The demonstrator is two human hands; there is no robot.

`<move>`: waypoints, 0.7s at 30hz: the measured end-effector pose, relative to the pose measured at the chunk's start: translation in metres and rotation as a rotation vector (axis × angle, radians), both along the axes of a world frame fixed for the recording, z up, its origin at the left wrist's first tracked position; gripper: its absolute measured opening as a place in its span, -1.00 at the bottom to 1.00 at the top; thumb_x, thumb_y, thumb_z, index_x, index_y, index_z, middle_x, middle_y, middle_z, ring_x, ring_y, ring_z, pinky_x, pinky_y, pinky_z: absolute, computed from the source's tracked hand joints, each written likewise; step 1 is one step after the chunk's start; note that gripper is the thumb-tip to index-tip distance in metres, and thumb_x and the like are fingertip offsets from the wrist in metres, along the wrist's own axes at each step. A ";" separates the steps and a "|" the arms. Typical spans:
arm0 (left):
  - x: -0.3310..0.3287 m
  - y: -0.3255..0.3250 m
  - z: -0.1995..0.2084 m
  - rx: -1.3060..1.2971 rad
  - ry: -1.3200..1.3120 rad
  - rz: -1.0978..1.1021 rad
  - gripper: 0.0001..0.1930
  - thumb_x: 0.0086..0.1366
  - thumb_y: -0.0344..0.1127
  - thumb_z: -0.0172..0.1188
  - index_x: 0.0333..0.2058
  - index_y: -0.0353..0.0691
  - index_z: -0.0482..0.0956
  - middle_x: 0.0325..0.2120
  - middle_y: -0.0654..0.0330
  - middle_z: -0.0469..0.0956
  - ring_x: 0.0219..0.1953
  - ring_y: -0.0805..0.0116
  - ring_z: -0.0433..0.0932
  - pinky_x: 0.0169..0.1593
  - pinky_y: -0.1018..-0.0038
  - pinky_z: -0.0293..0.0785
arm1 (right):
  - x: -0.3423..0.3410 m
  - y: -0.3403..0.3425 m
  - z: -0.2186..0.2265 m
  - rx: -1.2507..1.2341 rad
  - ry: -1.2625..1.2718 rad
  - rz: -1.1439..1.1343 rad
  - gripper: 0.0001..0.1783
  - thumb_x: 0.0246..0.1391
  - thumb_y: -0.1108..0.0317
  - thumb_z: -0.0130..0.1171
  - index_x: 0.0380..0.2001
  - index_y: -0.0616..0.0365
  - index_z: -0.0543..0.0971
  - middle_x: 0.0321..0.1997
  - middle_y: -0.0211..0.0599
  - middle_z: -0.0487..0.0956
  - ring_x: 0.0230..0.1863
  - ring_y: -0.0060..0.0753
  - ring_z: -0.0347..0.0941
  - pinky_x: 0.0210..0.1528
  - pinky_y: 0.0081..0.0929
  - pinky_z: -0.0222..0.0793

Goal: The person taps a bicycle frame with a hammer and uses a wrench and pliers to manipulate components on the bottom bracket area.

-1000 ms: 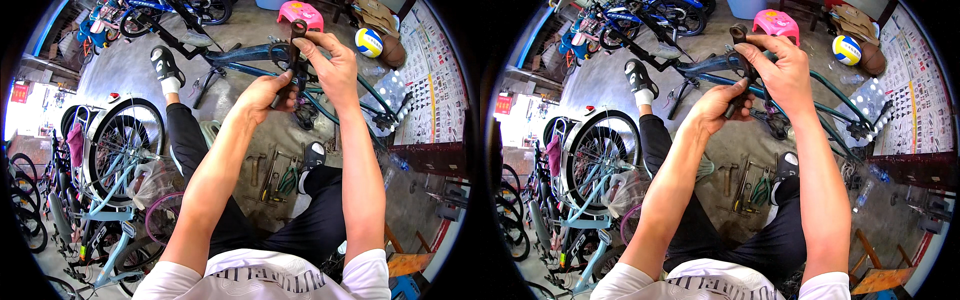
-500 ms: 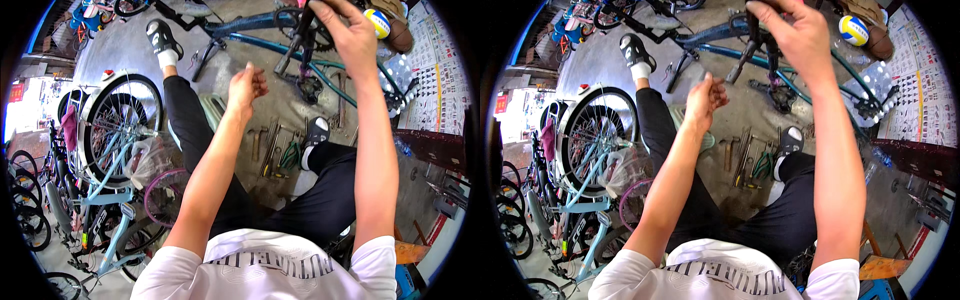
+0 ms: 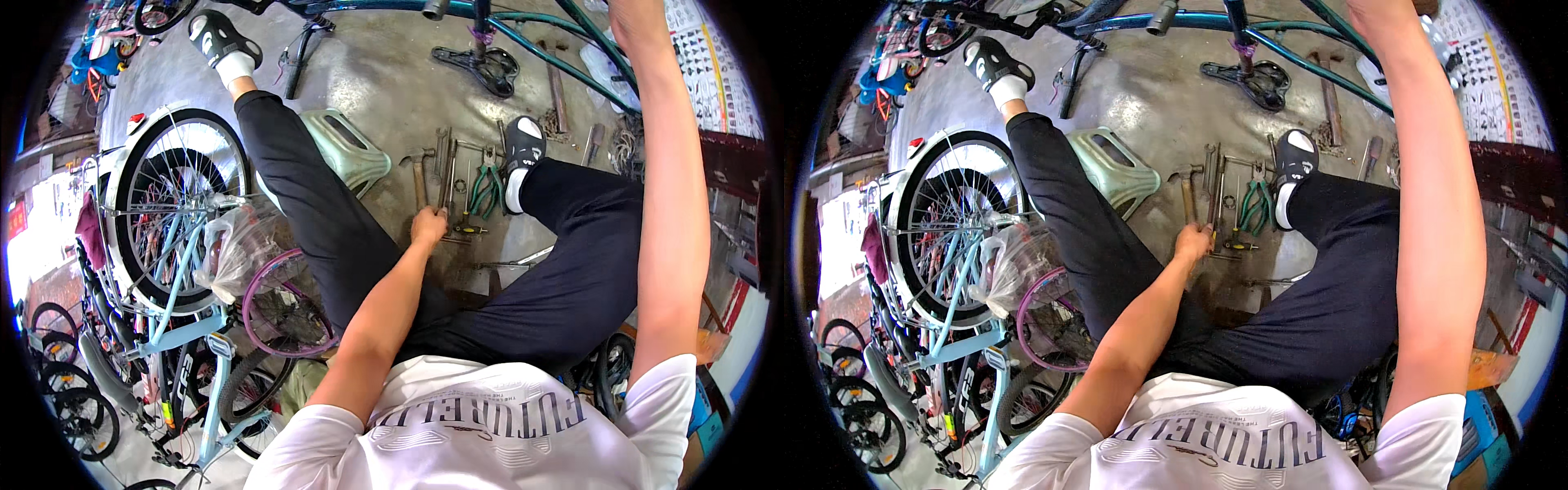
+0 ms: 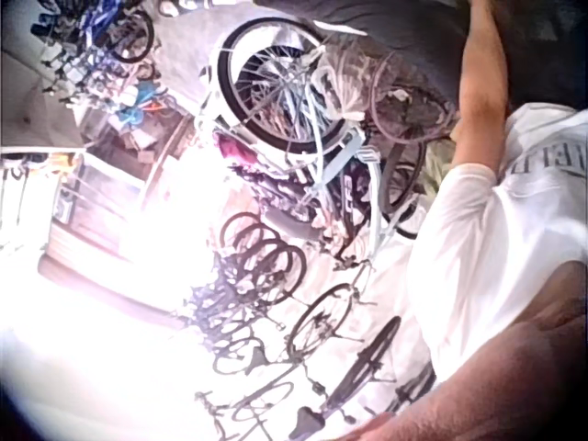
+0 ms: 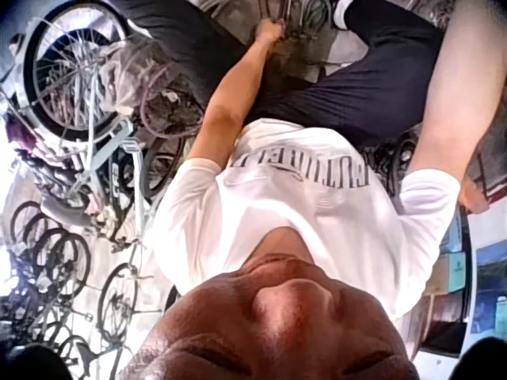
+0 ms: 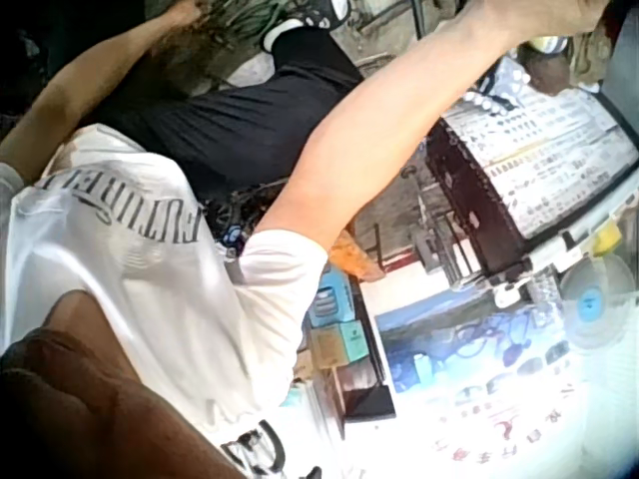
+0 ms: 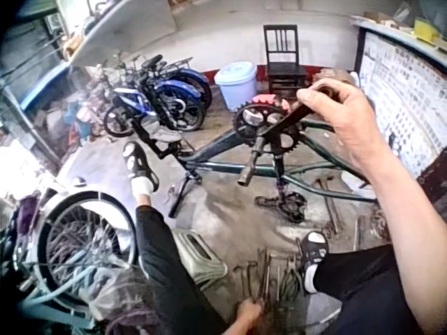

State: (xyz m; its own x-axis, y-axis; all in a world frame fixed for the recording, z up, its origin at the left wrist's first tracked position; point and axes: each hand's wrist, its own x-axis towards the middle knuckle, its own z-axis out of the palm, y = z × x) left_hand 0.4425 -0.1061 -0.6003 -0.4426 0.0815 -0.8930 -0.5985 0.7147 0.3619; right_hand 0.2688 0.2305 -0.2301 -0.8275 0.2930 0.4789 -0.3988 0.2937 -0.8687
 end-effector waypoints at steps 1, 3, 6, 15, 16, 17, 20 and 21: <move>-0.004 0.002 -0.003 -0.016 0.047 -0.042 -0.60 0.51 -0.10 0.09 0.01 -0.38 0.61 -0.32 0.13 0.69 -0.35 0.26 0.64 -0.16 0.19 0.52 | 0.004 0.003 0.001 0.016 -0.019 -0.032 -0.82 0.26 0.29 0.30 -0.25 0.19 0.68 -0.29 -0.49 0.63 -0.25 -0.68 0.47 -0.10 -0.63 0.36; -0.006 0.003 -0.005 0.064 0.028 0.001 -0.59 0.51 -0.08 0.10 -0.01 -0.36 0.62 -0.34 0.15 0.70 -0.37 0.28 0.64 -0.19 0.20 0.52 | 0.016 0.008 0.003 0.050 -0.057 -0.106 -0.80 0.25 0.27 0.31 -0.23 0.20 0.68 -0.30 -0.50 0.63 -0.26 -0.69 0.46 -0.13 -0.65 0.34; -0.001 0.004 -0.012 0.178 0.011 0.039 -0.64 0.50 -0.14 0.14 -0.07 -0.40 0.54 -0.37 0.14 0.61 -0.44 0.40 0.55 -0.38 0.39 0.49 | 0.062 0.013 0.031 -0.047 0.052 -0.081 -0.74 0.27 0.23 0.30 -0.13 0.21 0.65 -0.23 -0.43 0.67 -0.22 -0.66 0.51 -0.11 -0.66 0.39; 0.005 0.011 0.021 0.245 0.045 0.006 -0.66 0.51 -0.18 0.12 0.00 -0.39 0.54 -0.27 0.11 0.64 -0.41 0.37 0.61 -0.29 0.42 0.57 | 0.392 0.060 -0.127 0.288 -0.466 -0.833 -0.68 0.23 0.17 0.30 -0.07 0.15 0.66 -0.24 -0.27 0.71 -0.20 -0.45 0.63 -0.05 -0.39 0.53; -0.002 -0.033 -0.068 0.383 0.216 0.025 -0.68 0.51 -0.24 0.11 0.04 -0.38 0.53 -0.14 0.03 0.66 -0.32 0.31 0.67 -0.19 0.43 0.61 | 0.430 0.044 -0.148 0.261 -0.714 -0.867 -0.66 0.22 0.13 0.28 -0.10 0.16 0.66 -0.23 -0.13 0.71 -0.19 -0.25 0.67 -0.07 -0.30 0.55; -0.001 -0.025 -0.042 0.326 0.102 0.065 -0.69 0.51 -0.24 0.11 0.04 -0.38 0.53 -0.14 0.03 0.66 -0.32 0.31 0.67 -0.19 0.43 0.61 | 0.501 0.021 -0.195 0.233 -1.000 -0.928 -0.63 0.22 0.08 0.25 -0.11 0.16 0.65 -0.20 -0.05 0.71 -0.16 -0.06 0.67 -0.07 -0.20 0.55; 0.001 -0.026 -0.011 0.290 0.034 0.168 -0.69 0.51 -0.24 0.11 0.04 -0.37 0.54 -0.13 0.03 0.66 -0.31 0.31 0.67 -0.18 0.43 0.61 | 0.648 -0.078 -0.266 0.046 -1.190 -1.041 -0.64 0.19 0.13 0.22 -0.17 0.22 0.64 -0.26 0.06 0.68 -0.17 0.12 0.64 -0.12 -0.09 0.51; 0.001 -0.027 -0.006 0.277 0.010 0.180 -0.69 0.51 -0.24 0.11 0.04 -0.37 0.54 -0.13 0.03 0.66 -0.31 0.31 0.67 -0.18 0.43 0.61 | 0.676 -0.122 -0.266 0.009 -1.337 -1.098 -0.65 0.19 0.14 0.21 -0.17 0.22 0.65 -0.28 0.05 0.69 -0.19 0.15 0.64 -0.12 -0.08 0.51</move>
